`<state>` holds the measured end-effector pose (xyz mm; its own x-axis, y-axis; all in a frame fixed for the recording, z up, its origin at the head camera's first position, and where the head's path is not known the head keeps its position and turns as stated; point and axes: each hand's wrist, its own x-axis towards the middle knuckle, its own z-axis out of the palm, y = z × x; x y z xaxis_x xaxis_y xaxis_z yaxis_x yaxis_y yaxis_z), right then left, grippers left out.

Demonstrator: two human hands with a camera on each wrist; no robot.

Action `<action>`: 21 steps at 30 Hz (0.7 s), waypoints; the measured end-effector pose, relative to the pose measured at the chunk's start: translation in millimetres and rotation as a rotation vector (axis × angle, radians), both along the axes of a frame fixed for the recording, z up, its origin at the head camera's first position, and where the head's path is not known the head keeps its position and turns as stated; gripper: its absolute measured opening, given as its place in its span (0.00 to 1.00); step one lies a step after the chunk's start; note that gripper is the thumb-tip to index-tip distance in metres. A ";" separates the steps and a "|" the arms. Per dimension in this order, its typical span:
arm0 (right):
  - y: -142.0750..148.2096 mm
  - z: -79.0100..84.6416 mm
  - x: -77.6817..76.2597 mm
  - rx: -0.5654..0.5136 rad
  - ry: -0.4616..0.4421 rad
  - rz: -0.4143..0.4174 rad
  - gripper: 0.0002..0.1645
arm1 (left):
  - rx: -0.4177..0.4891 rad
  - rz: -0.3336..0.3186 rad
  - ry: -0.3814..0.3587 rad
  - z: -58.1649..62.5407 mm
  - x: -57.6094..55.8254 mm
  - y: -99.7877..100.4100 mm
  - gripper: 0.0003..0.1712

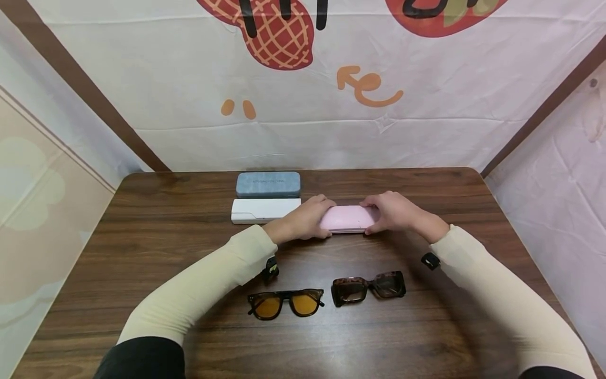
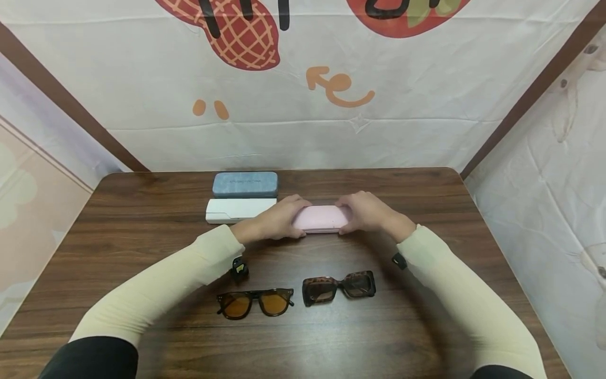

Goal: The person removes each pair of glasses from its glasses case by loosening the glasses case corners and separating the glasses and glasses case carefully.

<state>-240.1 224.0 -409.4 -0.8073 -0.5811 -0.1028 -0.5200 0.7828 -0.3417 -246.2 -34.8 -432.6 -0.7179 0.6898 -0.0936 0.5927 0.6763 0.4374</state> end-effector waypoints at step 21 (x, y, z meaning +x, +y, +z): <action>2.8 15.8 -29.3 0.012 -0.245 0.090 0.27 | 0.032 0.028 -0.051 -0.6 -0.5 3.2 0.43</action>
<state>-269.5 226.8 -393.5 -0.7025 -0.6471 -0.2963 -0.4907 0.7419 -0.4570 -246.6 -31.5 -433.2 -0.7317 0.6730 -0.1084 0.5506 0.6773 0.4880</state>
